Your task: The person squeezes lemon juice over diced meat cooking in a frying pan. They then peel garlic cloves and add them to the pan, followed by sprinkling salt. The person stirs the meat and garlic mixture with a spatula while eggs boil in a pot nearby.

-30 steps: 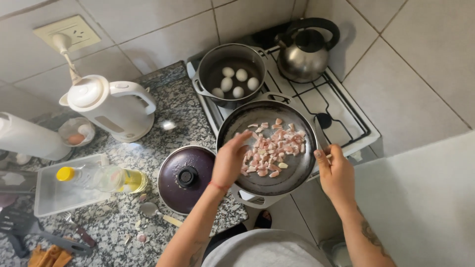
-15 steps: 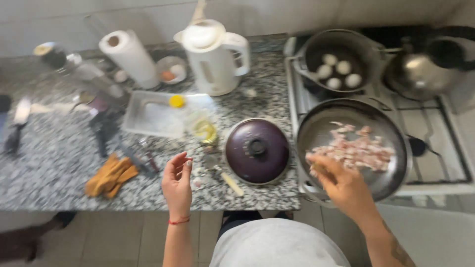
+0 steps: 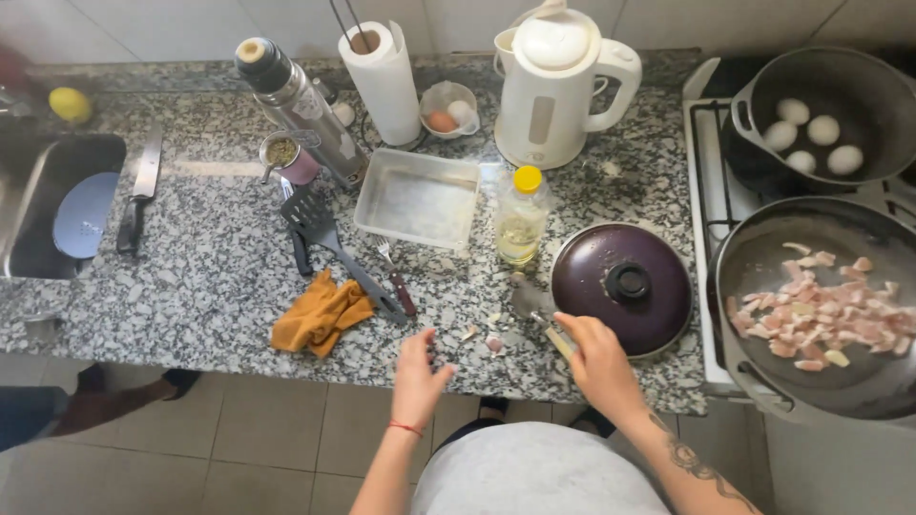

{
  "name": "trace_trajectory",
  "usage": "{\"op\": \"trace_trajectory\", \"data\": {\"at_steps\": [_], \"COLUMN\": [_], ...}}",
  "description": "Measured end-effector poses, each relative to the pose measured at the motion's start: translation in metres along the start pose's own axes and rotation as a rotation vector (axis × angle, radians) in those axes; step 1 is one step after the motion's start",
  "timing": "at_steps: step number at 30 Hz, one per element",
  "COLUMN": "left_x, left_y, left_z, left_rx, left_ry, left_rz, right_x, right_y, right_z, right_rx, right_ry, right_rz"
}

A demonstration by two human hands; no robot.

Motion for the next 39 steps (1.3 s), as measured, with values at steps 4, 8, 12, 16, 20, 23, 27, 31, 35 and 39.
{"op": "trace_trajectory", "data": {"at_steps": [4,8,12,16,20,23,27,31,35,39], "left_x": [0.025,0.046,0.088,0.103,0.091,0.082,0.064,0.051,0.066,0.075], "left_y": [0.013,0.065,0.09,0.079,0.079,0.076,0.058,0.048,0.064,0.081], "left_z": [-0.023,-0.054,-0.083,-0.093,-0.074,-0.05,-0.041,-0.06,-0.062,-0.053], "left_rx": [0.261,0.579,0.859,0.88,0.929,0.914,0.839,0.597,0.636,0.636], "left_ry": [-0.038,-0.091,-0.107,-0.101,-0.279,-0.439,-0.32,-0.149,-0.174,-0.292], "left_rz": [0.109,0.052,-0.232,-0.265,-0.182,-0.055,0.188,0.423,0.417,0.418], "right_x": [0.011,0.019,0.052,0.069,0.076,0.068,0.042,0.039,0.022,0.114], "right_y": [0.016,0.027,0.047,0.065,0.091,0.088,0.053,0.035,-0.019,-0.004], "right_z": [0.02,0.045,0.048,0.061,0.088,0.082,0.058,0.031,0.025,0.078], "right_rx": [0.156,0.23,0.307,0.38,0.441,0.45,0.356,0.167,0.064,0.325], "right_ry": [0.07,0.201,0.209,0.218,0.243,0.275,0.46,0.507,0.27,-0.524], "right_rz": [0.031,0.126,0.219,0.207,0.188,0.178,0.26,0.384,0.292,-0.216]}}
Point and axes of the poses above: each hand's wrist, its own z-axis away from the middle knuckle, its own x-axis out of the palm, y = z × x, the point moved 9 cm from there along -z, towards the middle knuckle, and after that the axes turned 14 degrees about z, right-handed, at the moved point
